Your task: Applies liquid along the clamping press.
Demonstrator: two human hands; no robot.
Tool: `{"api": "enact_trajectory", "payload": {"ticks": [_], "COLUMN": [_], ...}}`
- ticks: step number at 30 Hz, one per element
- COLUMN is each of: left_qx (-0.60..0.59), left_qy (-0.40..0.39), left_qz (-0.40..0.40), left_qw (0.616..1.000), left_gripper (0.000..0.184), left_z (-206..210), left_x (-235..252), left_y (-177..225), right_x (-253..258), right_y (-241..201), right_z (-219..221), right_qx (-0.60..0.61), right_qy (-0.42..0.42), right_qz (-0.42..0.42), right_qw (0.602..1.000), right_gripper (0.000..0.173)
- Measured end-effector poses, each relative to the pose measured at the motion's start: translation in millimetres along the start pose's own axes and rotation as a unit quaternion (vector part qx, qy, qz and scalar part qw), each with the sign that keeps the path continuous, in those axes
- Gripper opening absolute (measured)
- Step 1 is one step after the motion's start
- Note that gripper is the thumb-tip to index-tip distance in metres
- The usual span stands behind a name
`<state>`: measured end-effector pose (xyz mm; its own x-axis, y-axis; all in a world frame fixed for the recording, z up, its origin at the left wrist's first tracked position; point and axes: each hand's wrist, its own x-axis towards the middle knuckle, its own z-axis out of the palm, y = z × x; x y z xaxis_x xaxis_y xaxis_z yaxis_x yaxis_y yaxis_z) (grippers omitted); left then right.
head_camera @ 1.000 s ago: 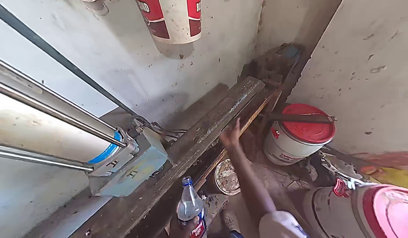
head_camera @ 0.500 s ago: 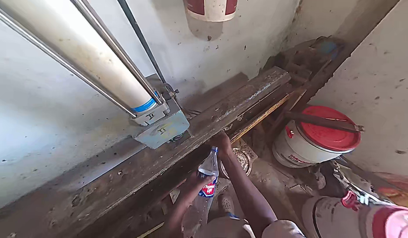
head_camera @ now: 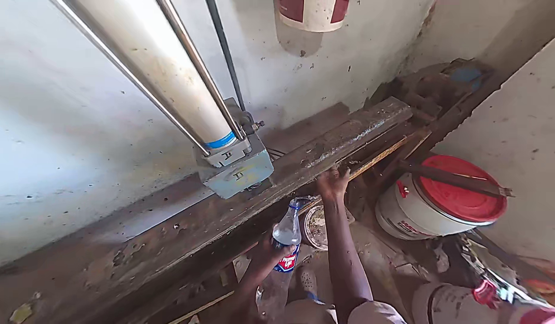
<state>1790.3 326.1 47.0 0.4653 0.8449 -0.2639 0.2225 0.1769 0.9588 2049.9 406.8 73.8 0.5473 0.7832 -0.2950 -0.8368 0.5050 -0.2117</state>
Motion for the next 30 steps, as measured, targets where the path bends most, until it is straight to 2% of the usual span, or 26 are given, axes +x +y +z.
{"api": "enact_trajectory", "payload": {"ticks": [5, 7, 10, 15, 17, 18, 20, 22, 25, 27, 30], "left_qx": [0.025, 0.022, 0.023, -0.006, 0.017, 0.032, 0.07, 0.074, 0.017, -0.001, -0.002], "left_qy": [0.087, 0.122, 0.181, 0.242, 0.222, 0.193, 0.131, 0.065, 0.013, -0.001, -0.004], "left_qz": [0.021, 0.016, 0.008, 0.038, 0.013, -0.016, -0.078, -0.12, -0.119, -0.114, -0.116], "left_qw": [0.996, 0.992, 0.983, 0.969, 0.975, 0.98, 0.986, 0.988, 0.993, 0.994, 0.993], "left_gripper": [0.091, 0.09, 0.093, 0.095, 0.09, 0.088, 0.086, 0.085, 0.073, 0.07, 0.068], "left_z": [-28.3, -39.1, -55.3, -84.5, -96.2, -102.6, -112.2, -117.2, -112.4, -107.4, -98.5], "left_x": [-39.7, -51.8, -76.4, -108.0, -114.3, -116.0, -112.1, -102.8, -93.0, -84.1, -77.7], "left_y": [-30.2, -33.7, -50.3, -69.1, -64.3, -59.0, -50.9, -47.6, -37.4, -31.4, -21.0], "right_x": [28.0, 24.2, -37.0, -134.9, -154.6, -160.5, -163.9, -157.1, -154.2, -153.3, -144.5], "right_y": [-34.2, -24.3, 32.6, 137.5, 158.4, 165.9, 176.5, 177.4, 172.2, 168.6, 166.0], "right_z": [6.4, 14.9, 4.0, -19.1, -26.2, -31.8, -41.8, -47.7, -49.9, -48.1, -49.7], "right_qx": [-0.065, -0.083, -0.077, -0.106, -0.147, -0.17, -0.216, -0.205, -0.203, -0.206, -0.181], "right_qy": [-0.067, -0.06, -0.066, -0.086, -0.092, -0.101, -0.101, -0.094, -0.085, -0.088, -0.042], "right_qz": [-0.096, -0.102, -0.026, 0.174, 0.251, 0.261, 0.21, 0.179, 0.178, 0.171, 0.165], "right_qw": [0.991, 0.99, 0.995, 0.975, 0.952, 0.945, 0.948, 0.958, 0.959, 0.96, 0.969], "right_gripper": [0.077, 0.072, 0.068, 0.071, 0.074, 0.069, 0.043, 0.031, 0.03, 0.031, 0.034]}}
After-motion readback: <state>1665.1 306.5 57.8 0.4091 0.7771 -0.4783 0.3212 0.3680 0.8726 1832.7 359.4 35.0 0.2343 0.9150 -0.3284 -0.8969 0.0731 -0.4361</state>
